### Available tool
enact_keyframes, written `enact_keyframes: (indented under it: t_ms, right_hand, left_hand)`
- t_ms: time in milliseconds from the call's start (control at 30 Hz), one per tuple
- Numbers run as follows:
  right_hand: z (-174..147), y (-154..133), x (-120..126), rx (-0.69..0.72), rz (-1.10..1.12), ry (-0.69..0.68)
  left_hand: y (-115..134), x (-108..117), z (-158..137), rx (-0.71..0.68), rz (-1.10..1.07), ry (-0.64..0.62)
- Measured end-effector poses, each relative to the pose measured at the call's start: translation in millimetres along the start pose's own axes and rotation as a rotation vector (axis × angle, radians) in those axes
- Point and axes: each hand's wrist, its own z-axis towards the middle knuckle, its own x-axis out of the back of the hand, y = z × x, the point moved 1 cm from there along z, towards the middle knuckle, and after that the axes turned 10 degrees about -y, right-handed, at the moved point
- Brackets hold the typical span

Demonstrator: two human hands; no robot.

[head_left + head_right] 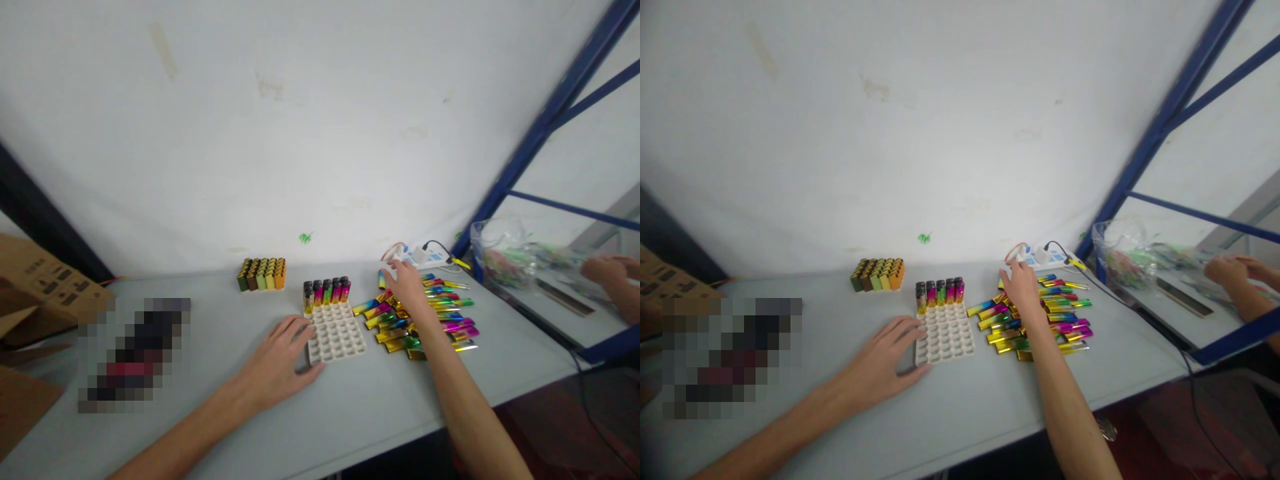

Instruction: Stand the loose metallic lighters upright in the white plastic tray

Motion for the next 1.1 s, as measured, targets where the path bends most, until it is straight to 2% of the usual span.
enact_keyframes:
  t_ms: [67, 133, 300, 500, 667, 767, 867, 1000, 1100]
  right_hand:
    - [-1.8, 2.2, -10.5, -0.076, -0.105, -0.147]
    - [-3.8, -2.4, -19.7, -0.093, -0.139, -0.216]
    - [-1.9, -14.5, -29.3, -0.036, -0.094, -0.218]
    - [2.0, -14.0, -24.9, 0.081, 0.009, -0.138]
    - [-3.6, -32.8, -9.6, 0.368, 0.462, 0.147]
    - [-12.5, -50.3, -1.3, 0.410, 0.652, 0.218]
    - [-19.3, -63.7, 0.9, 0.372, 0.823, 0.196]
    - [-21.2, -73.0, -4.1, 0.309, 1.119, 0.093]
    - [-20.5, -76.3, -8.5, 0.266, 1.264, 0.020]
  left_hand:
    - [-0.9, 1.2, 0.3, -0.002, -0.009, -0.007]
    - [-2.0, 2.1, 0.5, -0.007, -0.016, -0.007]
    - [-3.8, 2.4, 0.3, -0.028, -0.034, 0.000]
    - [-3.7, 3.5, 0.1, -0.029, -0.048, -0.002]
    - [-1.7, 5.5, -0.1, -0.020, -0.053, -0.011]
    - [-1.1, 6.0, 0.2, -0.018, -0.055, -0.012]
    - [-1.3, 5.4, 0.6, -0.006, -0.048, -0.027]
    - [-2.0, 4.2, 0.3, 0.006, -0.035, -0.034]
    - [-2.3, 4.0, -0.1, 0.002, -0.028, -0.027]
